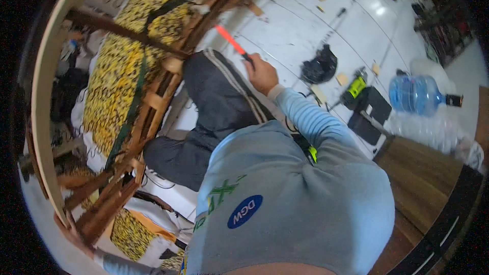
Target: The person hammers nails into the wooden frame of a sofa using a hammer. They repeatedly position nails and strike them to secure the frame components together.
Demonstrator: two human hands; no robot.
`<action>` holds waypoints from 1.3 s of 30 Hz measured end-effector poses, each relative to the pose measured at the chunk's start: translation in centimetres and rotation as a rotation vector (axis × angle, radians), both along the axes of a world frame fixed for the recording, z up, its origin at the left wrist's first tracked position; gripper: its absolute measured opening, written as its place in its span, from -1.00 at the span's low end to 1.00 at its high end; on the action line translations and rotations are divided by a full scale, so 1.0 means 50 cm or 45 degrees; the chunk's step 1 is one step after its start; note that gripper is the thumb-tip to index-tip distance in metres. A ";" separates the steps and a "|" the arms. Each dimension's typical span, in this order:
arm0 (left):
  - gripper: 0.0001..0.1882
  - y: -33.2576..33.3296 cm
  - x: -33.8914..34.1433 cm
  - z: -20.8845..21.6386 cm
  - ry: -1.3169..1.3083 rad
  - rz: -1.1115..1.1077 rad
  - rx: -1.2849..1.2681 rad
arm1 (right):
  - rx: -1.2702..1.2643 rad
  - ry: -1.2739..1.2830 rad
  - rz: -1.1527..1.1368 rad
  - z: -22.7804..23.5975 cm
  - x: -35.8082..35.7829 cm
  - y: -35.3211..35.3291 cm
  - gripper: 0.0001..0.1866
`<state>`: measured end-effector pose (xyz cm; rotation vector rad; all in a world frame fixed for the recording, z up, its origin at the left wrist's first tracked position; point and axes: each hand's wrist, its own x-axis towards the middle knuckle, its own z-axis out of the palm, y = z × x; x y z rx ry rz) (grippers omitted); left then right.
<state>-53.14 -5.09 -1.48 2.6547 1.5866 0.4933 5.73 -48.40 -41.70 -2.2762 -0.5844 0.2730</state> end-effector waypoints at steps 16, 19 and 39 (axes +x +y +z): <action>-0.19 0.024 -0.058 0.065 0.281 0.075 0.007 | -0.140 -0.559 -0.662 -0.207 0.177 -0.288 -0.76; -0.30 -0.003 -0.056 0.020 0.008 -0.003 -0.050 | -0.727 0.101 -0.752 -0.317 0.310 -0.392 -0.73; -0.53 -0.271 0.281 -0.209 -0.336 -0.277 0.820 | -0.642 -0.495 0.059 -0.052 0.150 -0.264 -0.66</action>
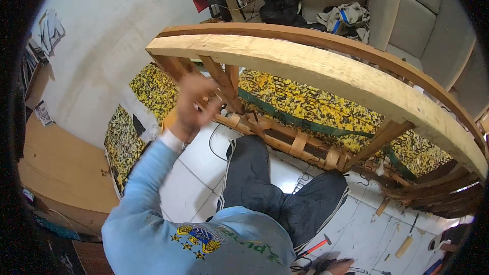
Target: The person hammers nails into the wooden frame of a sofa using a hammer. They repeatedly position nails and strike them to secure the frame components together.
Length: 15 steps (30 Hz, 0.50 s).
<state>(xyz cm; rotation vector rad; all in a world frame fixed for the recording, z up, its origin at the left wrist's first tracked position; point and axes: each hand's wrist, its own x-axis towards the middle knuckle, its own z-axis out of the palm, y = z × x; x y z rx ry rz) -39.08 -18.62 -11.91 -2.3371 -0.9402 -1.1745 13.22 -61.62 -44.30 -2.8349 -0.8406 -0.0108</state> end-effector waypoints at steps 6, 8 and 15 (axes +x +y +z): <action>-0.34 -0.237 0.315 -0.304 -0.464 -0.477 -1.642 | 1.350 1.124 0.410 0.174 -0.154 0.342 -0.81; -0.43 -0.288 0.401 -0.398 -0.920 -0.810 -2.118 | 1.643 1.865 0.259 0.247 -0.258 0.404 -0.73; -0.74 -0.233 0.342 -0.262 -1.270 -0.650 -1.814 | 1.332 2.569 0.586 0.321 -0.425 0.525 -0.73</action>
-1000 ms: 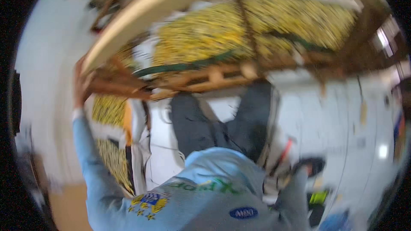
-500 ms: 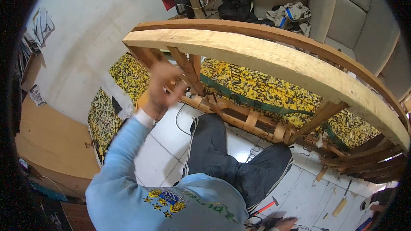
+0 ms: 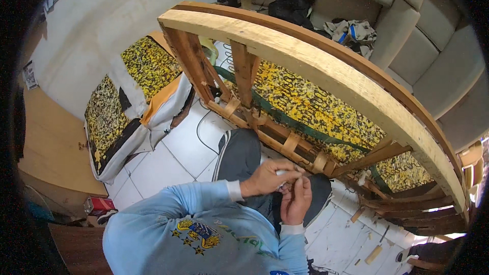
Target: The person hammers nails into the wooden frame of a sofa using a hammer. They repeatedly position nails and strike them to secure the frame components together.
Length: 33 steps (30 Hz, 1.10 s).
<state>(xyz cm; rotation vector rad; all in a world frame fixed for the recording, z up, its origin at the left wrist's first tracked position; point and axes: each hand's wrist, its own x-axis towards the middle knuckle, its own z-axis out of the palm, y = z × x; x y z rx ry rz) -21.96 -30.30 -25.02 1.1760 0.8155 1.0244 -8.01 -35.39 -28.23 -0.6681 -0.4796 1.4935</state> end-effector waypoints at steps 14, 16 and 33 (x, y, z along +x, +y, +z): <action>-0.80 0.361 -0.407 0.459 0.529 0.636 1.146 | -0.312 -3.281 0.805 -0.374 -0.088 0.169 -0.66; -0.80 0.373 -0.427 0.452 0.503 0.517 1.025 | -0.054 -3.448 0.851 -0.382 -0.086 0.163 -0.65; -0.66 0.438 -0.468 0.460 0.658 0.567 1.113 | -0.979 -2.225 -0.570 -0.493 0.417 -0.157 -0.53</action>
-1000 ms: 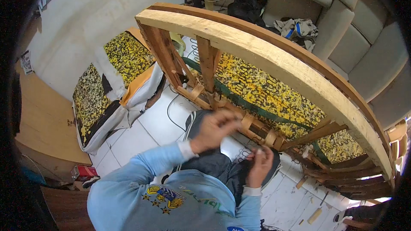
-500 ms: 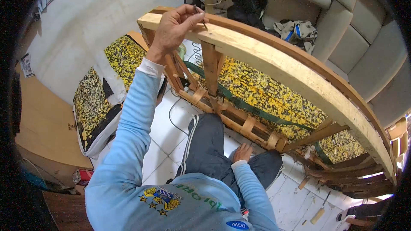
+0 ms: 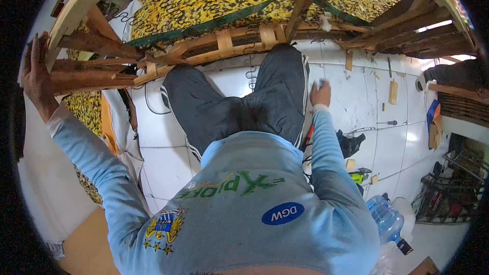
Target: The person hammers nails into the wooden frame of a sofa using a hammer. They repeatedly position nails and strike them to secure the frame components together.
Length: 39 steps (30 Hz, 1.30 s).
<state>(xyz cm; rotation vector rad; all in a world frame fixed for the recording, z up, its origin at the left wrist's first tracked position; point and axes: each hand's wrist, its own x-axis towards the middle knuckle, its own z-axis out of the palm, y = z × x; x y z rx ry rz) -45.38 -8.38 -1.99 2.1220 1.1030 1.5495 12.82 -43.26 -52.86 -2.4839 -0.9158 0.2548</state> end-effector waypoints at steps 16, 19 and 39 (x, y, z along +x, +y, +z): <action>-0.74 -0.083 0.026 0.025 -0.048 -0.047 -0.102 | -0.872 0.139 0.024 -0.232 -0.113 -0.061 -0.49; -0.73 -0.086 0.037 0.022 -0.078 -0.039 -0.089 | -0.812 0.139 -0.035 -0.230 -0.110 -0.076 -0.52; -0.67 -0.072 0.030 0.010 -0.057 -0.113 -0.035 | 1.003 0.293 0.720 0.669 -0.160 0.135 -0.68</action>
